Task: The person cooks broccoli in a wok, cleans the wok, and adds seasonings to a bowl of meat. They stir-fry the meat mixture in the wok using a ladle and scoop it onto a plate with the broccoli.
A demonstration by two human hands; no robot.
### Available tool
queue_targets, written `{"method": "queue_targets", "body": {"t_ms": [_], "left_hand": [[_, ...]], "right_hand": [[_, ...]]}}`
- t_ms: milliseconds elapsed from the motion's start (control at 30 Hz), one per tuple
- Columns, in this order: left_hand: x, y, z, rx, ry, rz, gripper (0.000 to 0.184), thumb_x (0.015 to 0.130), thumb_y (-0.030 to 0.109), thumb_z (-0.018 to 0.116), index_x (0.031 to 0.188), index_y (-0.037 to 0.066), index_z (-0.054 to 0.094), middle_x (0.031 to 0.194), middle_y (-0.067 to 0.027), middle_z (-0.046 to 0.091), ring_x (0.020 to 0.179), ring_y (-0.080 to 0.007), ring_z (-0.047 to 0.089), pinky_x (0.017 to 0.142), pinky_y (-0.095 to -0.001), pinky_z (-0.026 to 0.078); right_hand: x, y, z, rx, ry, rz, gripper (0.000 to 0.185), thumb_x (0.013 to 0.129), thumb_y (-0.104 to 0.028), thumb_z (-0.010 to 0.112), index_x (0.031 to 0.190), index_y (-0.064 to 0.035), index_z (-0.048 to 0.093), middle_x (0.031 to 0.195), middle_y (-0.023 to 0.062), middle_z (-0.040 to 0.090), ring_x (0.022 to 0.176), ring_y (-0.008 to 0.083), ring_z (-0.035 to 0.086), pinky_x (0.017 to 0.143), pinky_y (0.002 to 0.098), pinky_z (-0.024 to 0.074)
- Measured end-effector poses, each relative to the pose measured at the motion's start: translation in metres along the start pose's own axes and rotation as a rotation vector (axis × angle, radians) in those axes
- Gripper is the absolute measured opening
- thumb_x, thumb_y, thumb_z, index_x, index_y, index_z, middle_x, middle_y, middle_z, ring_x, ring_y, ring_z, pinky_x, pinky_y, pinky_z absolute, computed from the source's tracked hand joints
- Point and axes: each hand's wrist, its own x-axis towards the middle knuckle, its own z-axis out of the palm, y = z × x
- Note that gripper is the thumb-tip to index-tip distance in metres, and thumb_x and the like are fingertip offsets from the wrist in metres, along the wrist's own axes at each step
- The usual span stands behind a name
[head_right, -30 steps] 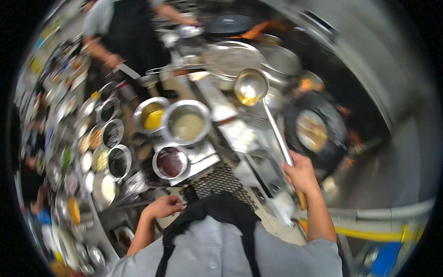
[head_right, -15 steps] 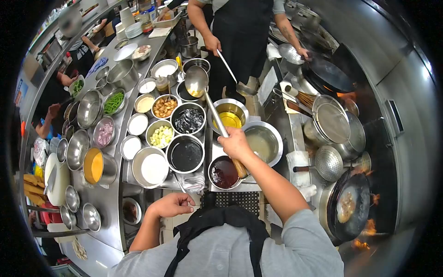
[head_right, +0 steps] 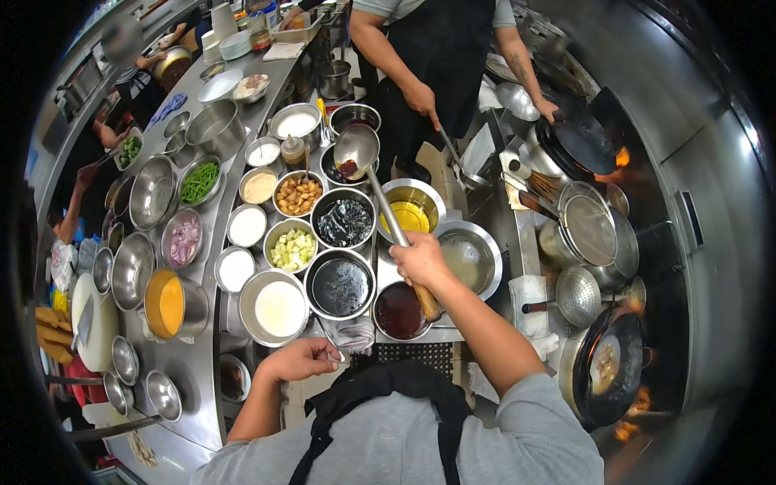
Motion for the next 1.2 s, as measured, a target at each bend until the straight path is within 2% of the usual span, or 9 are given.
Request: {"method": "queue_targets", "body": {"t_ms": [200,433,533,600,733,933,967,1000,1200], "left_hand": [[0.006,0.032,-0.075,0.056,0.092,0.088,0.022,0.085,0.009,0.065,0.105,0.0,0.063,0.085,-0.0038,0.066,0.076,-0.0103,0.062,0.068,-0.026,0.05],[0.104,0.101,-0.231,0.202,0.935,0.504,0.028,0.084,0.012,0.065,0.108,-0.001,0.059,0.084,-0.0022,0.061,0.074,-0.0099,0.057,0.067,-0.0238,0.047],[0.162,0.099,-0.292,0.162,1.183,0.598,0.04,0.081,0.009,0.065,0.117,-0.003,0.054,0.097,-0.0087,0.063,0.081,-0.0144,0.06,0.074,-0.0272,0.05],[0.185,0.101,-0.311,0.192,1.371,0.52,0.051,0.078,0.015,0.067,0.122,-0.004,0.051,0.111,-0.0187,0.064,0.096,-0.0251,0.064,0.086,-0.0344,0.05],[0.212,0.099,-0.325,0.25,1.356,0.468,0.057,0.076,0.016,0.069,0.125,-0.004,0.048,0.121,-0.0218,0.059,0.105,-0.0296,0.062,0.091,-0.0369,0.048],[0.232,0.087,-0.35,0.144,1.167,0.571,0.063,0.072,0.012,0.067,0.127,-0.007,0.046,0.12,-0.0209,0.059,0.109,-0.0262,0.059,0.093,-0.034,0.047],[0.234,0.085,-0.353,0.161,1.159,0.605,0.058,0.072,0.005,0.066,0.126,-0.006,0.047,0.111,-0.0134,0.061,0.099,-0.0184,0.06,0.087,-0.0297,0.048],[0.237,0.082,-0.355,0.16,1.159,0.605,0.058,0.072,0.005,0.066,0.126,-0.006,0.047,0.111,-0.0134,0.061,0.099,-0.0184,0.06,0.087,-0.0297,0.048],[0.235,0.081,-0.345,0.25,1.074,0.604,0.078,0.062,0.011,0.075,0.131,-0.007,0.042,0.12,-0.0204,0.059,0.11,-0.028,0.058,0.093,-0.0327,0.047]], "right_hand": [[-0.014,-0.016,-0.013,0.174,-0.05,0.048,0.009,0.086,-0.004,0.059,0.091,0.0026,0.056,0.062,0.0041,0.049,0.041,0.0115,0.045,0.033,0.0272,0.0353],[-0.012,-0.019,-0.018,0.318,-0.088,0.093,0.012,0.085,-0.003,0.059,0.094,0.0027,0.055,0.063,0.0041,0.05,0.041,0.0111,0.045,0.032,0.0275,0.0354],[-0.003,-0.014,-0.015,0.261,-0.07,0.098,0.011,0.086,-0.003,0.059,0.094,0.002,0.055,0.063,0.0034,0.05,0.041,0.0107,0.046,0.032,0.0272,0.0361],[0.004,-0.01,-0.009,0.239,-0.049,0.091,0.008,0.085,-0.004,0.06,0.085,0.0005,0.054,0.061,0.0031,0.049,0.04,0.0107,0.046,0.032,0.0277,0.0359],[0.013,-0.01,0.002,0.17,-0.027,0.094,0.014,0.085,-0.005,0.06,0.074,-0.0017,0.051,0.057,0.0027,0.049,0.039,0.0109,0.046,0.031,0.0285,0.0358],[0.015,-0.01,0.007,0.106,-0.037,0.12,0.012,0.086,-0.004,0.059,0.096,0.0016,0.058,0.06,0.0026,0.049,0.039,0.0102,0.046,0.032,0.0272,0.0361],[0.016,-0.01,0.007,0.094,-0.04,0.131,0.016,0.086,-0.004,0.059,0.101,0.0018,0.058,0.061,0.0026,0.049,0.039,0.01,0.046,0.032,0.0269,0.0362],[0.015,-0.011,0.007,0.093,-0.041,0.132,0.016,0.086,-0.004,0.059,0.101,0.0018,0.058,0.061,0.0026,0.049,0.039,0.01,0.046,0.032,0.0269,0.0362],[0.012,-0.016,0.006,0.136,-0.039,0.146,0.017,0.086,-0.004,0.059,0.102,0.0021,0.057,0.061,0.0024,0.049,0.04,0.01,0.046,0.033,0.0273,0.037]]}}
